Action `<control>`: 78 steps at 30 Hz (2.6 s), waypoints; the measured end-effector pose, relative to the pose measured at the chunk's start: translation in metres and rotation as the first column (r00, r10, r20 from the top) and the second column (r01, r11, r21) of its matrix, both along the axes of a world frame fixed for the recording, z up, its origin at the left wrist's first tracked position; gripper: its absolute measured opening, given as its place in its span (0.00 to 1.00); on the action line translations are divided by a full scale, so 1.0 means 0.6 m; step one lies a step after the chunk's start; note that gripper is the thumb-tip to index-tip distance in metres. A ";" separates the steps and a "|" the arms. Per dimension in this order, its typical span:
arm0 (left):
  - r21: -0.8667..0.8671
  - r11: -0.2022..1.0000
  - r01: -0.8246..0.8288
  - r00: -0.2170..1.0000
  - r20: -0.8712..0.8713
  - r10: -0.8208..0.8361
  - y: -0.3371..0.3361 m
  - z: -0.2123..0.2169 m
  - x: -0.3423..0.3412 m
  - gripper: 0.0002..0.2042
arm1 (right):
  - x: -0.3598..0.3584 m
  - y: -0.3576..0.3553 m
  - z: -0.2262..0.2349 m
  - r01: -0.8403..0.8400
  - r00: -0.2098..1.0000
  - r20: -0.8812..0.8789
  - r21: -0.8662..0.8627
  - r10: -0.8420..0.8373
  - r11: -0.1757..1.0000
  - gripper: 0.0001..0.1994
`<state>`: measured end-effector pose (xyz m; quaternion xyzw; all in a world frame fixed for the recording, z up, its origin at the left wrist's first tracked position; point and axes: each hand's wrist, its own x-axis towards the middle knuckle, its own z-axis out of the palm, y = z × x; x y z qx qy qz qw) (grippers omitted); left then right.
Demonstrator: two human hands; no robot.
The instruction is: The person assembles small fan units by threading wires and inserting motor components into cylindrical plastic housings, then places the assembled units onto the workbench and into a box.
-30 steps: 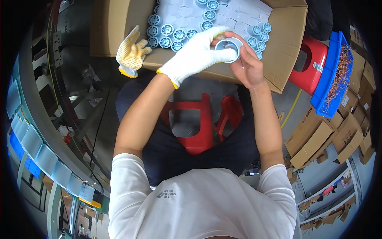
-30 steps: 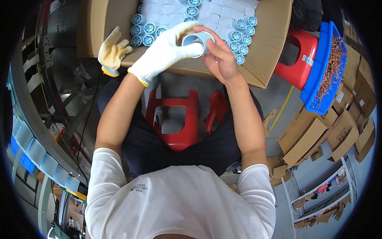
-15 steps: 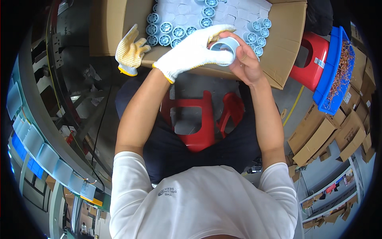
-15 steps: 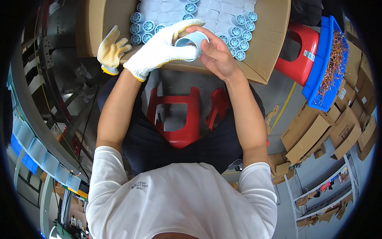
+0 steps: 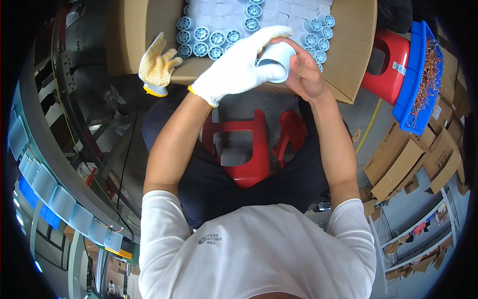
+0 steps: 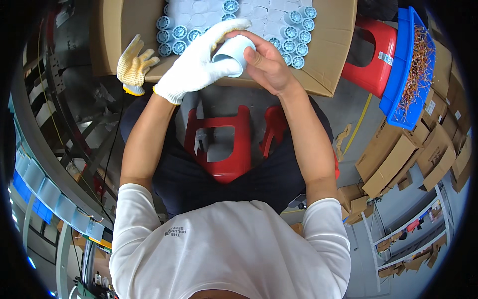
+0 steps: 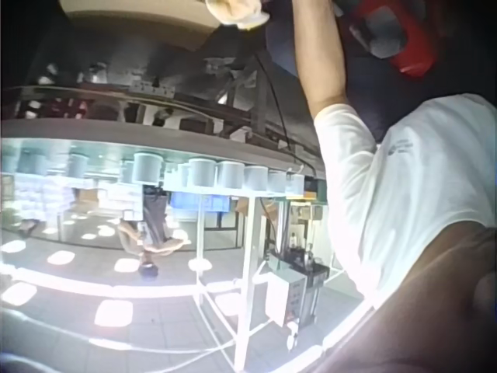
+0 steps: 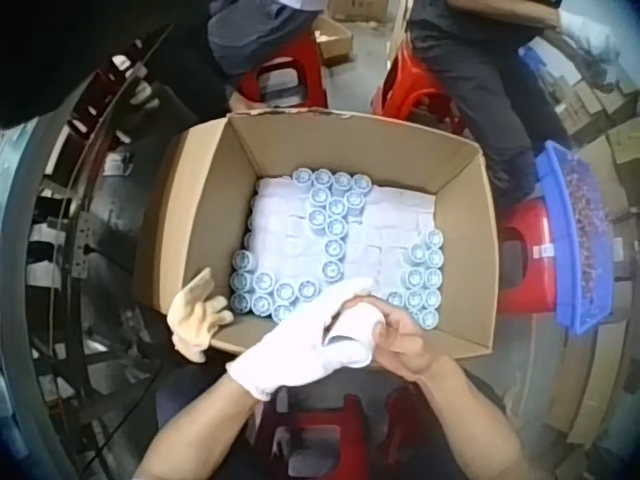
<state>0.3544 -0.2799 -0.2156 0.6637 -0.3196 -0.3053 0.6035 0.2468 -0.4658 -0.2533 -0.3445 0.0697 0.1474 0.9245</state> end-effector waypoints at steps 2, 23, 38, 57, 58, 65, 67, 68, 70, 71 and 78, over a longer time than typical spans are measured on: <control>0.099 0.994 0.034 0.998 -0.056 -0.028 0.006 0.005 0.008 0.34 | 0.001 0.005 0.002 0.011 1.000 -0.015 0.002 -0.011 1.000 0.32; -0.270 0.960 -0.074 0.632 -0.758 -0.164 0.006 -0.039 0.024 0.32 | 0.015 0.009 -0.008 0.003 0.998 0.057 0.288 -0.020 0.957 0.30; -0.180 0.979 -0.100 0.647 -0.759 -0.074 -0.001 -0.037 0.021 0.29 | 0.020 0.012 0.021 0.027 0.999 -0.048 0.040 -0.025 0.999 0.49; 0.066 0.998 0.012 0.864 -0.504 0.023 0.028 -0.049 0.047 0.18 | 0.008 -0.036 0.065 0.096 0.995 0.060 -0.377 -0.079 0.921 0.52; -0.013 0.999 0.035 0.818 -0.574 -0.036 0.034 -0.047 0.045 0.20 | 0.010 -0.021 0.086 0.158 0.975 0.217 -0.544 -0.044 0.824 0.52; -0.157 0.985 0.069 0.547 -0.820 -0.170 0.049 -0.025 0.015 0.22 | 0.014 0.030 0.132 0.635 0.740 0.669 -0.729 0.069 0.257 0.44; -0.084 0.994 0.066 0.531 -0.840 -0.106 0.056 -0.030 0.014 0.20 | 0.006 0.037 0.124 0.637 0.742 0.670 -0.709 0.006 0.302 0.44; -0.065 0.996 0.061 0.537 -0.839 -0.088 0.058 -0.041 0.009 0.19 | 0.002 0.043 0.121 0.639 0.741 0.671 -0.686 -0.038 0.349 0.43; -0.191 0.968 0.162 0.666 -0.703 -0.251 0.063 -0.087 0.000 0.15 | 0.005 0.051 0.135 0.660 0.728 0.684 -0.681 -0.047 0.315 0.43; -0.195 0.959 0.204 0.733 -0.619 -0.282 0.059 -0.099 -0.002 0.15 | 0.005 0.048 0.138 0.678 0.716 0.698 -0.684 -0.031 0.267 0.42; -0.254 0.965 0.070 0.605 -0.758 -0.243 0.066 -0.088 -0.018 0.14 | 0.006 0.050 0.148 0.705 0.684 0.729 -0.671 0.033 0.228 0.37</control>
